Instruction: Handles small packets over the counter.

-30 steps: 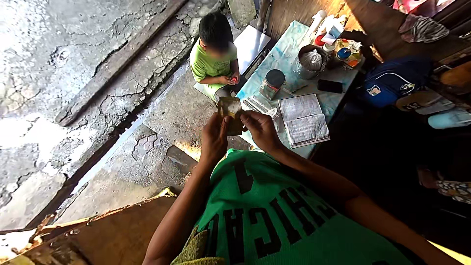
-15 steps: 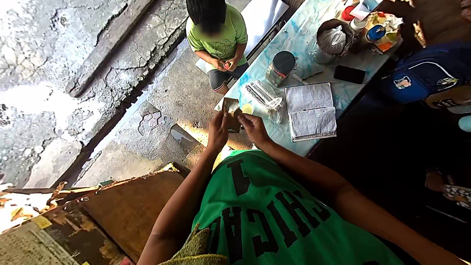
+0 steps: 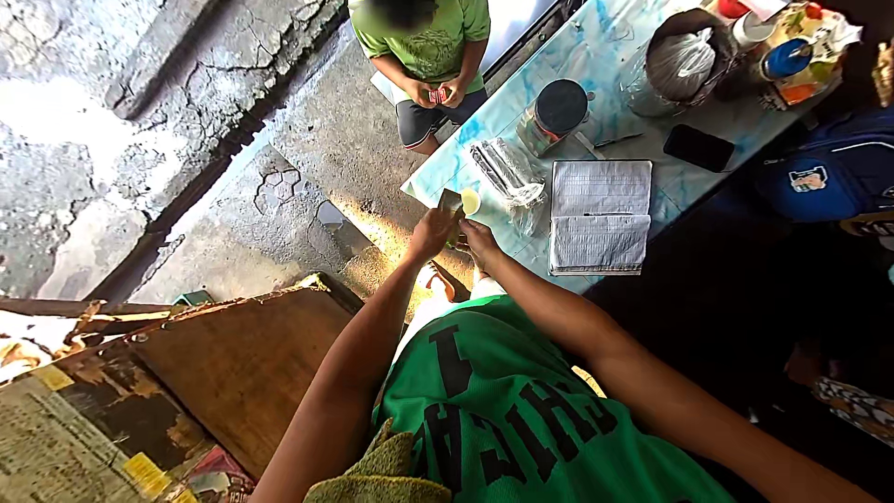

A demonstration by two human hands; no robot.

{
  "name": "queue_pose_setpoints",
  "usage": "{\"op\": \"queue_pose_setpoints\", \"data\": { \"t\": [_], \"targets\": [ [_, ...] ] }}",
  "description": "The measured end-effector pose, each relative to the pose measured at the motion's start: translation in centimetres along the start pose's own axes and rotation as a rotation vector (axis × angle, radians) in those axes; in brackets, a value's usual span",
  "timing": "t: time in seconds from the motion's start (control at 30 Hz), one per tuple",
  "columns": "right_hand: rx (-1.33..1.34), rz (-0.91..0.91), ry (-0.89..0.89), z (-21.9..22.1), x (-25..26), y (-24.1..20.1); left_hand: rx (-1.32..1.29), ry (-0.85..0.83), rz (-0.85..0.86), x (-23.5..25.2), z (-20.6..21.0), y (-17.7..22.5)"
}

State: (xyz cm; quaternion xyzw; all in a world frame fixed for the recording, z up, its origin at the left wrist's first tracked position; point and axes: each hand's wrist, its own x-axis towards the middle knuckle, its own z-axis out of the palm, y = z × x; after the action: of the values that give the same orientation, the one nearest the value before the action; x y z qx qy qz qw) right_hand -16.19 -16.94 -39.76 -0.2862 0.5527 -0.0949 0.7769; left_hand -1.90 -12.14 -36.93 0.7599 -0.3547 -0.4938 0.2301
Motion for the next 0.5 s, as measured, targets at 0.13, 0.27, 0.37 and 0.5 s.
{"op": "queue_pose_setpoints", "data": {
  "t": [0.13, 0.27, 0.37, 0.5],
  "targets": [
    [0.025, 0.144, -0.001, -0.2, 2.0, -0.1, 0.062, -0.042, -0.065, 1.3, 0.5, -0.2],
    [0.056, 0.222, -0.014, -0.7, 3.9, 0.4, 0.110, -0.031, -0.102, 2.5, 0.9, 0.2],
    [0.076, 0.243, -0.032, -1.3, 4.8, 0.7, 0.128, 0.002, -0.115, 2.9, 1.2, 0.9],
    [0.112, 0.261, -0.034, -1.4, 5.1, 0.3, 0.177, 0.035, -0.135, 3.4, 1.6, 1.6]
  ]
}}
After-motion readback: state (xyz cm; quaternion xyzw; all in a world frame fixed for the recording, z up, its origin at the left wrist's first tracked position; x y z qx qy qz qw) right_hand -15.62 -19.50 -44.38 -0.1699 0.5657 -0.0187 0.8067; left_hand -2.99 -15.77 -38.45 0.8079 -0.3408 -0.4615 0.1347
